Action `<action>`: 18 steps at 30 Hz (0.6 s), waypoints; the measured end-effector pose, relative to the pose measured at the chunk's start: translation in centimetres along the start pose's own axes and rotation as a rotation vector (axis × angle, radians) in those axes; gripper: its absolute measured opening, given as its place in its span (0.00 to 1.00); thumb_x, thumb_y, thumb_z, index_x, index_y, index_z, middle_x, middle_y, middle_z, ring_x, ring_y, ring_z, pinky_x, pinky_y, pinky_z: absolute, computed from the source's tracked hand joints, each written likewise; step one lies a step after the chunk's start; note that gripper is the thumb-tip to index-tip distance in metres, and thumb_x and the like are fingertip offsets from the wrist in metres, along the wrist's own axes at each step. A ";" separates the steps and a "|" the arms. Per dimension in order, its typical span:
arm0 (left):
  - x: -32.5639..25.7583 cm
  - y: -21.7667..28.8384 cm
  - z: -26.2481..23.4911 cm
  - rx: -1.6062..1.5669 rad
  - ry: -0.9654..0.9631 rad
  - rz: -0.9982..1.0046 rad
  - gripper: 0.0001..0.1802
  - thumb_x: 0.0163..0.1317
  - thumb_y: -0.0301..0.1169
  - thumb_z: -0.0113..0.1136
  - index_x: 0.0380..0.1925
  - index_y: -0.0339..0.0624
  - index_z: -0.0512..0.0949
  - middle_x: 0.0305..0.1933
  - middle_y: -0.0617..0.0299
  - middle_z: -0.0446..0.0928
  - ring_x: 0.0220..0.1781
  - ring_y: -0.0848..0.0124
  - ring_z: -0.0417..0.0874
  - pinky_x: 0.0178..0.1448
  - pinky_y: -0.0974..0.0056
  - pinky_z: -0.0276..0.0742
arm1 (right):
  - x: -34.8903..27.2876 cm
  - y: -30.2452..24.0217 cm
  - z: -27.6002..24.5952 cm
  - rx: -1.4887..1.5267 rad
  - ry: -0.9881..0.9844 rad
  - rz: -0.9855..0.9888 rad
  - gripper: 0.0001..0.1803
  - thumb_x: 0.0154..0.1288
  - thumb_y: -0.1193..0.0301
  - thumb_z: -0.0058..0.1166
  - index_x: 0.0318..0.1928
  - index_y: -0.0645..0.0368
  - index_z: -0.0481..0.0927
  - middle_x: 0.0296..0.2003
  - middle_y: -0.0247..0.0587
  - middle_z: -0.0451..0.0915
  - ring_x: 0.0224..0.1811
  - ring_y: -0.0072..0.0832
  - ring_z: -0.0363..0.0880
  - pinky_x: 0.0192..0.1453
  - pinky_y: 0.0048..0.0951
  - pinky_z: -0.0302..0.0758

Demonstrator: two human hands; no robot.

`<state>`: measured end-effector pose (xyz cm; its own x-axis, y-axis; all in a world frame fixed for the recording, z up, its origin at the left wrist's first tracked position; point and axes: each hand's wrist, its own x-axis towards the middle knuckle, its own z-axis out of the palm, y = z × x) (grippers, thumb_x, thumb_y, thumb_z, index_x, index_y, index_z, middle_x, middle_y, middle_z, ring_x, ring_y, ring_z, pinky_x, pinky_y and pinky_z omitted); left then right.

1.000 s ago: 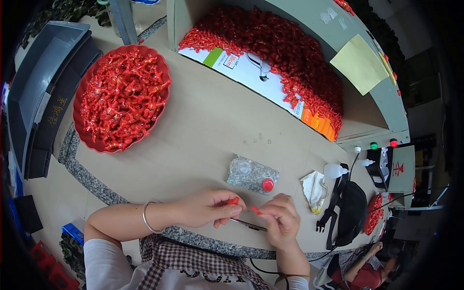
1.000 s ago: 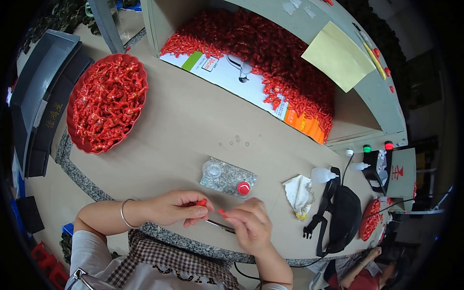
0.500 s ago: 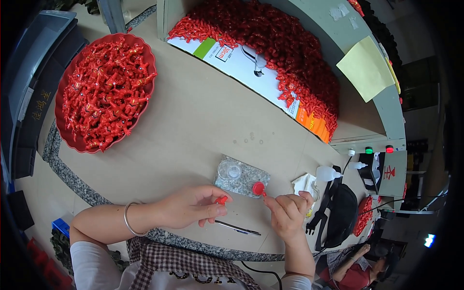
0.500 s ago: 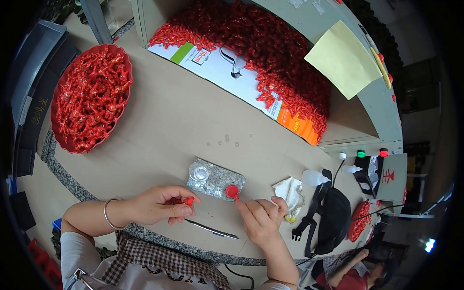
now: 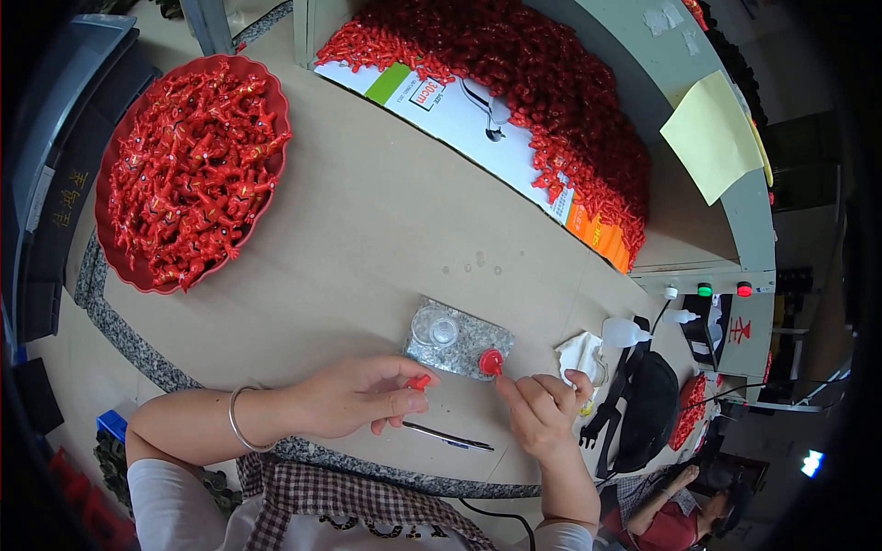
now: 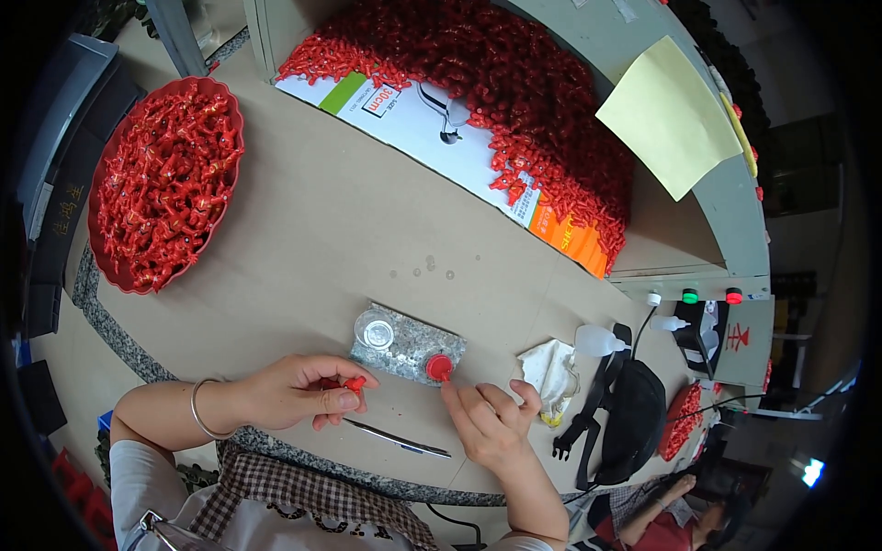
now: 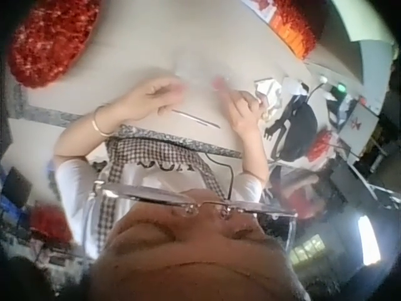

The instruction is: The person assembles toy figurines by taking figures from a dish and attaching small components onto them by hand.

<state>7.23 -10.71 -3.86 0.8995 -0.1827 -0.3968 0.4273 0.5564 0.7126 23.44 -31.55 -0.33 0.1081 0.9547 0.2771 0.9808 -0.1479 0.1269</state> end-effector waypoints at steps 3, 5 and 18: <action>0.0 0.0 0.0 -0.002 0.001 -0.004 0.19 0.66 0.33 0.50 0.54 0.39 0.68 0.39 0.64 0.75 0.33 0.81 0.73 0.33 0.74 0.73 | 0.0 0.1 -0.1 -0.057 -0.002 -0.067 0.16 0.39 0.73 0.56 0.35 0.49 0.83 0.33 0.24 0.71 0.38 0.21 0.69 0.54 0.38 0.56; 0.0 0.0 0.0 0.008 0.004 -0.006 0.19 0.66 0.34 0.50 0.54 0.39 0.69 0.39 0.64 0.75 0.33 0.81 0.73 0.32 0.74 0.73 | 0.2 0.0 -0.2 -0.089 -0.006 -0.109 0.17 0.40 0.72 0.52 0.36 0.50 0.83 0.34 0.24 0.71 0.39 0.21 0.69 0.54 0.38 0.56; 0.0 0.1 0.0 0.009 0.012 -0.007 0.18 0.65 0.34 0.51 0.54 0.40 0.70 0.37 0.64 0.75 0.32 0.81 0.73 0.32 0.74 0.73 | 1.0 0.3 -0.7 -0.146 -0.063 -0.213 0.18 0.39 0.72 0.51 0.36 0.50 0.83 0.34 0.23 0.71 0.40 0.18 0.69 0.55 0.37 0.56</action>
<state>7.25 -10.66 -3.83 0.8952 -0.1766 -0.4091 0.4348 0.5474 0.7150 23.74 -30.82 0.61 -0.0839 0.9818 0.1703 0.9494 0.0268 0.3129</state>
